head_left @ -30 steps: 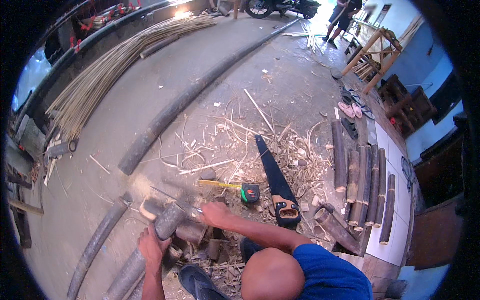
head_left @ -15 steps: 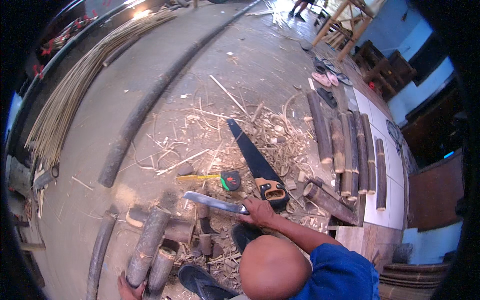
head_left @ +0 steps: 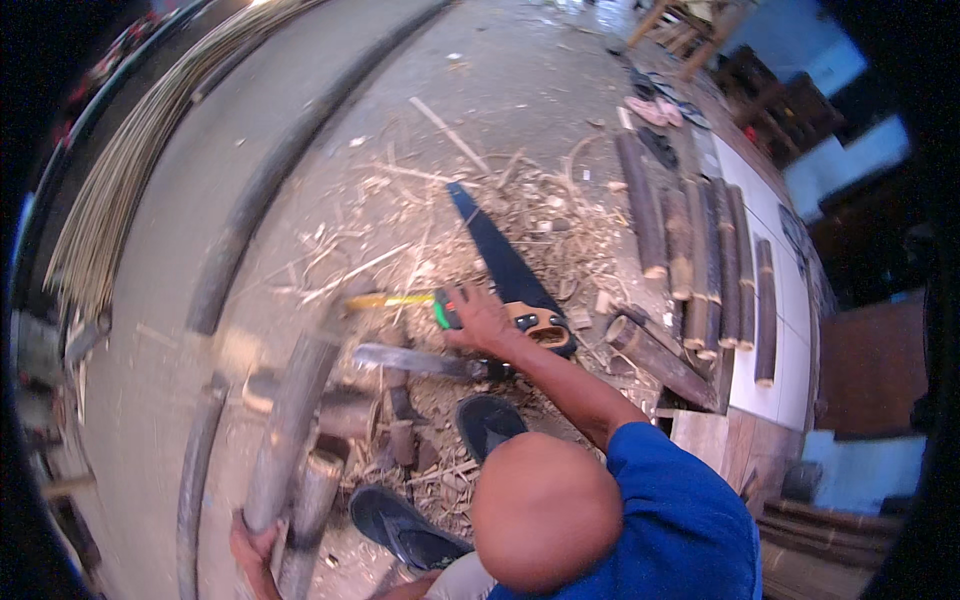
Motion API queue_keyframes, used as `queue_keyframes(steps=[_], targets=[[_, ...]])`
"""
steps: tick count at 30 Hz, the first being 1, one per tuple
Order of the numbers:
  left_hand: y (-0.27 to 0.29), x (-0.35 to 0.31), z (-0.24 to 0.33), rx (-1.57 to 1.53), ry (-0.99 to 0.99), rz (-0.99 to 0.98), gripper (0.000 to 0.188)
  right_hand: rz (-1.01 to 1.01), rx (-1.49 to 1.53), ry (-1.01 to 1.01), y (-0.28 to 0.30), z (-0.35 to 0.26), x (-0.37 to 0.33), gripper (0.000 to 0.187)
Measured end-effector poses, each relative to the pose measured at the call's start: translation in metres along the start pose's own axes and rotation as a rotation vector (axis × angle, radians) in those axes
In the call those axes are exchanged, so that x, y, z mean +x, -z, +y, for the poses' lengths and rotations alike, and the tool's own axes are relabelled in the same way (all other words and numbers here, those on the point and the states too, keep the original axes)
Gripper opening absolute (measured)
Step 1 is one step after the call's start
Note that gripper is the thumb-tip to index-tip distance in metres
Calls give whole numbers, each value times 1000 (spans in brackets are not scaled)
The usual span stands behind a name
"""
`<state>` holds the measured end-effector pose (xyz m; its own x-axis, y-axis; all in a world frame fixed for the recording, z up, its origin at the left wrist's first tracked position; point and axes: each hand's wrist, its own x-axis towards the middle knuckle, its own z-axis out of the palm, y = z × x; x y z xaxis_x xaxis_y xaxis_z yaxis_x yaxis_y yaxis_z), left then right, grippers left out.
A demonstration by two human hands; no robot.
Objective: The person uses a knife to shave the outer layer off a bamboo pole, rotating the pole and working along its length. The person occasionally pauses to inspect the pole and reposition it before continuing to shave.
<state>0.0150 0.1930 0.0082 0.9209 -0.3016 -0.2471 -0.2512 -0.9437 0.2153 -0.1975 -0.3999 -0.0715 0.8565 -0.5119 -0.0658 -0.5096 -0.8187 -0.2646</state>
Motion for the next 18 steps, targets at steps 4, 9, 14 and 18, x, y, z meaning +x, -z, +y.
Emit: queue_keyframes(steps=[4,9,14,18], targets=[[10,32,64,-64,-21,-55,88,30,-29,-45,10,5,0,91],[8,60,140,-84,-39,-116,94,400,-40,-174,41,42,-16,56],[-11,53,145,-37,-113,-97,97,366,-189,-439,72,89,-35,66],[-20,30,114,49,-111,-4,97,467,-403,-123,57,79,-72,64]])
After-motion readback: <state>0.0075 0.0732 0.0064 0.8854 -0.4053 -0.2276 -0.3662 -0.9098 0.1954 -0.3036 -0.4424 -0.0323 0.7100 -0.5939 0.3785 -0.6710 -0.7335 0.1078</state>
